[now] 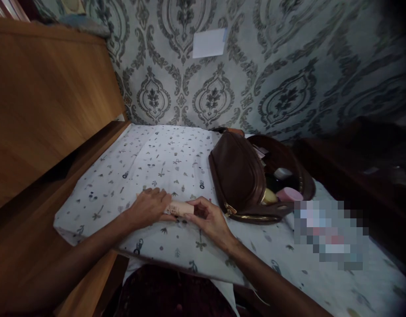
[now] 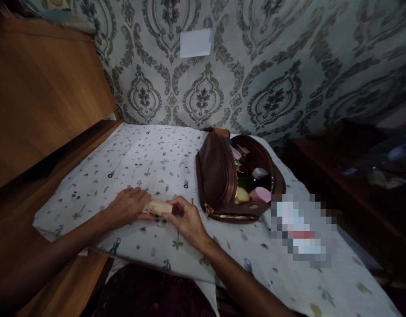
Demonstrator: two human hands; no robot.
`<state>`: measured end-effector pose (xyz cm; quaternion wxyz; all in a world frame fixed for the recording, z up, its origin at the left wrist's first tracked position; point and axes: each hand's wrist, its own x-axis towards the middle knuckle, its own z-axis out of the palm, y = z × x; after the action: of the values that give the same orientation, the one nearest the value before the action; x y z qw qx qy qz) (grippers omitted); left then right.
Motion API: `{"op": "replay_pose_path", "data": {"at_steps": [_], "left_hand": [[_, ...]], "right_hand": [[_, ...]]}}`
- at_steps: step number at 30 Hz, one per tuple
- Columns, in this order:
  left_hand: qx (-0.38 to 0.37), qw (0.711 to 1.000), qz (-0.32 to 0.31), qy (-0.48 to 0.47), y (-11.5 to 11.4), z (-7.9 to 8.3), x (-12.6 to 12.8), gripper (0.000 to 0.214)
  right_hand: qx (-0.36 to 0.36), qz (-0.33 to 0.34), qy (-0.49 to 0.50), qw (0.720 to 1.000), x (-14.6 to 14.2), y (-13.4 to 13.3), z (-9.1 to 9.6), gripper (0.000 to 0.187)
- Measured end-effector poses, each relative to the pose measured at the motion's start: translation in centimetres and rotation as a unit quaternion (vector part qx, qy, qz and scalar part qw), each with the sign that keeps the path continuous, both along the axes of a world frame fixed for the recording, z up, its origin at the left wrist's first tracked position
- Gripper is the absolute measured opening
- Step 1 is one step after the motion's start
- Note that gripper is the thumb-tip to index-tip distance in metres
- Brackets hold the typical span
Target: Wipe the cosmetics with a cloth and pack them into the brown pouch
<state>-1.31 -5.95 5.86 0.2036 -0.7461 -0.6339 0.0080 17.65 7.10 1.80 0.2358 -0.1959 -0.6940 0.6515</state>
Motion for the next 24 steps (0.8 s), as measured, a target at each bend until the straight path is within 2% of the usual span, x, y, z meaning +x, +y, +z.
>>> {"op": "replay_pose_path", "data": {"at_steps": [4,6,8,10,12,14,19,24], "left_hand": [[0.018,0.999,0.033,-0.012,-2.4,-0.2,-3.4,0.056],[0.015,0.997,0.053,-0.060,-3.1,-0.6,-4.7,0.057],[0.010,0.987,0.069,-0.146,-3.3,-1.0,-5.4,0.055],[0.016,0.960,0.095,-0.264,-3.2,-1.5,-5.7,0.053],[0.041,0.915,0.135,-0.379,-2.9,-1.7,-5.5,0.049],[0.069,0.876,0.168,-0.448,-2.5,-1.6,-5.1,0.046],[0.122,0.837,0.205,-0.493,-1.9,-0.7,-4.1,0.045],[0.162,0.823,0.219,-0.498,-1.1,0.5,-4.6,0.045]], "right_hand": [[-0.013,-0.003,0.000,1.000,-0.1,0.1,0.1,0.038],[-0.014,0.000,0.003,1.000,-0.1,0.2,0.1,0.037],[-0.017,0.004,0.007,1.000,-0.2,0.2,0.0,0.036],[-0.026,0.008,0.009,1.000,-0.2,0.3,-0.2,0.036],[-0.046,0.007,0.011,0.999,-0.3,0.4,-0.5,0.042],[-0.068,0.004,0.013,0.998,-0.4,0.5,-0.7,0.051],[-0.100,0.042,0.011,0.994,-0.4,0.8,-0.4,0.044],[-0.127,0.058,0.021,0.990,-0.1,0.7,0.8,0.040]]}}
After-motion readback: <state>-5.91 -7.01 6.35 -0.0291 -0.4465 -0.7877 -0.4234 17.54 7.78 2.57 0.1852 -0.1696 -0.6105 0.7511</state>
